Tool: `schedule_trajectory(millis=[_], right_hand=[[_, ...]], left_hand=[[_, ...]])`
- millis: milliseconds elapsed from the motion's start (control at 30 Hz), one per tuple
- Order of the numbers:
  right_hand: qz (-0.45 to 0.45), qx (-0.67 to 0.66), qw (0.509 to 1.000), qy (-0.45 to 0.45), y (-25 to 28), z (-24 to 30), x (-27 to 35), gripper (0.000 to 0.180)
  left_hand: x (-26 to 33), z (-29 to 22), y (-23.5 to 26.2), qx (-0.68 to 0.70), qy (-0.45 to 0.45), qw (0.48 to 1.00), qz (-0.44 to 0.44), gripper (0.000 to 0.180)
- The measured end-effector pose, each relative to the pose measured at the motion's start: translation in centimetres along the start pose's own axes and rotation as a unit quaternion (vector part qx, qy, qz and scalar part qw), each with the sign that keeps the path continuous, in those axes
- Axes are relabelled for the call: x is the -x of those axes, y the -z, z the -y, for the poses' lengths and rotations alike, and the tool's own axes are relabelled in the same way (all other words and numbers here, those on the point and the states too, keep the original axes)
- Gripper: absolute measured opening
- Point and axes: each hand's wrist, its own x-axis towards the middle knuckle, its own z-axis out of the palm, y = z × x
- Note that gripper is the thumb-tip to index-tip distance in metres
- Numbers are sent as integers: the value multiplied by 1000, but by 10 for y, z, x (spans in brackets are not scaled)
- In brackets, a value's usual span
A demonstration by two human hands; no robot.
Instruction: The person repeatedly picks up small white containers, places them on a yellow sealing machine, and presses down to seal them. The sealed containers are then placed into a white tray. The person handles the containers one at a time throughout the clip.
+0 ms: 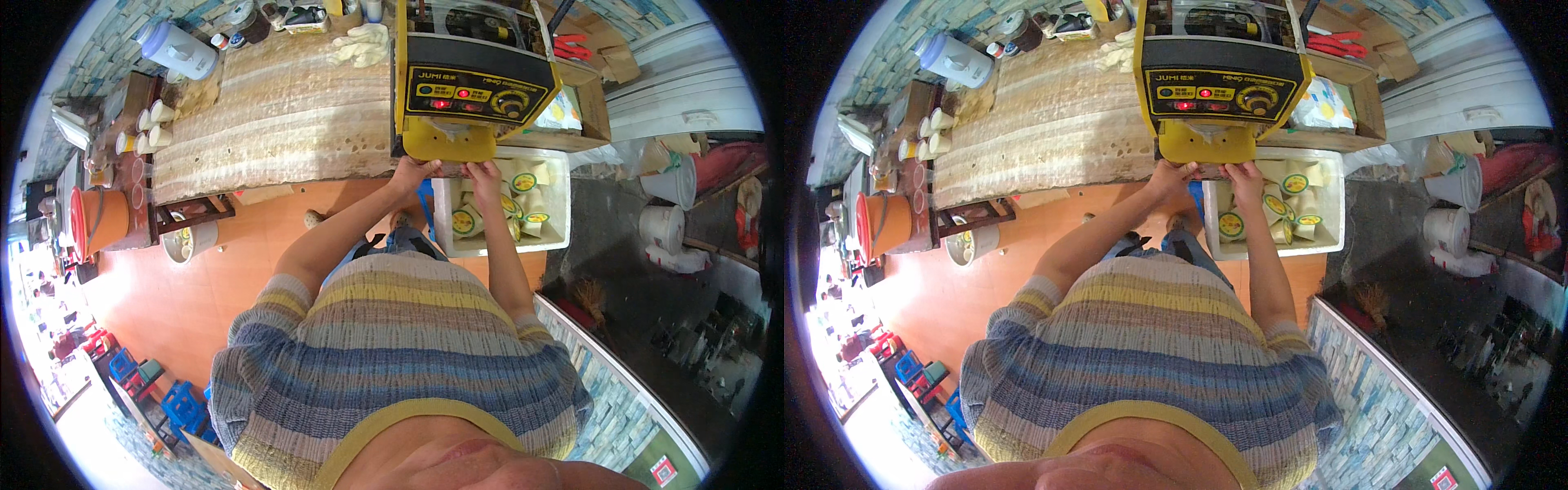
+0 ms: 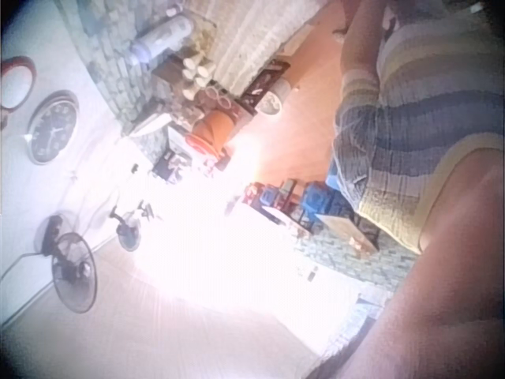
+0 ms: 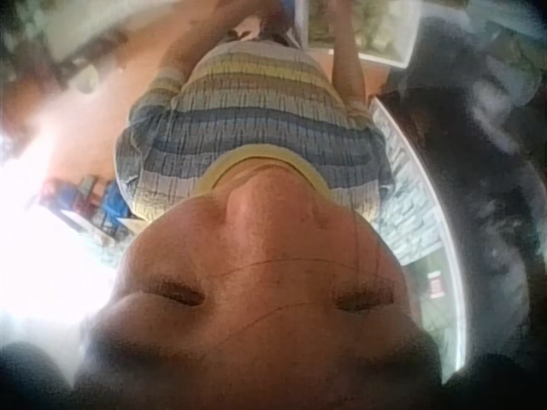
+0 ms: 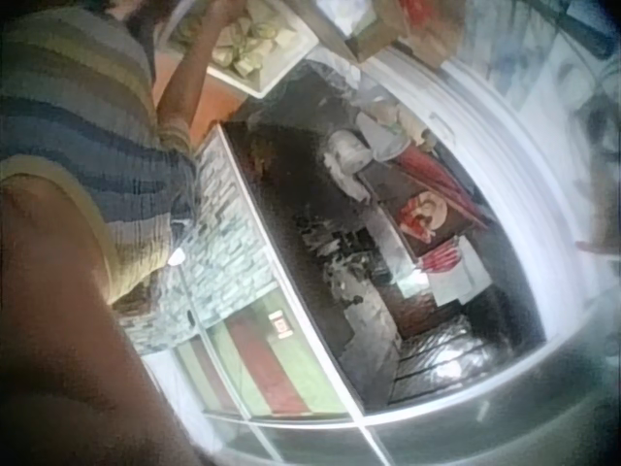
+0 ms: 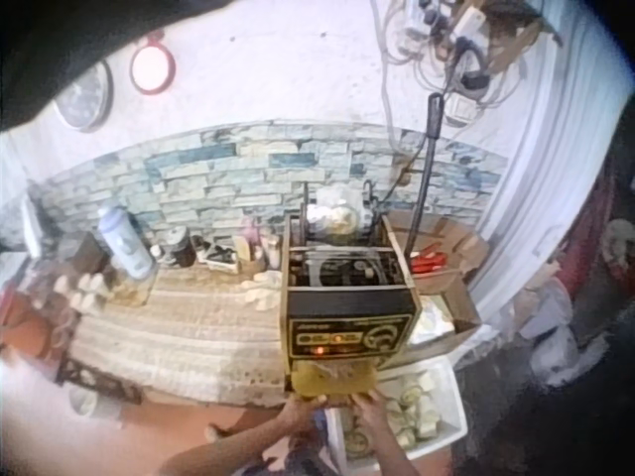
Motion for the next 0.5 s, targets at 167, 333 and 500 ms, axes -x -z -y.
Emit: schedule_trajectory(millis=[167,333,500], right_hand=[[-21,0,1000,-3,-4,-2,-4,17],[-31,-12,999,6,-10,-1,-10,15],[-49,-21,998,20,-16,-3,-17,14]], left_hand=[[-8,1,4,4,1,1000,1,12],[-9,-9,-1,-5,-4,1000,-11,15],[-8,-22,-4,-35,-24,999,-14,16]])
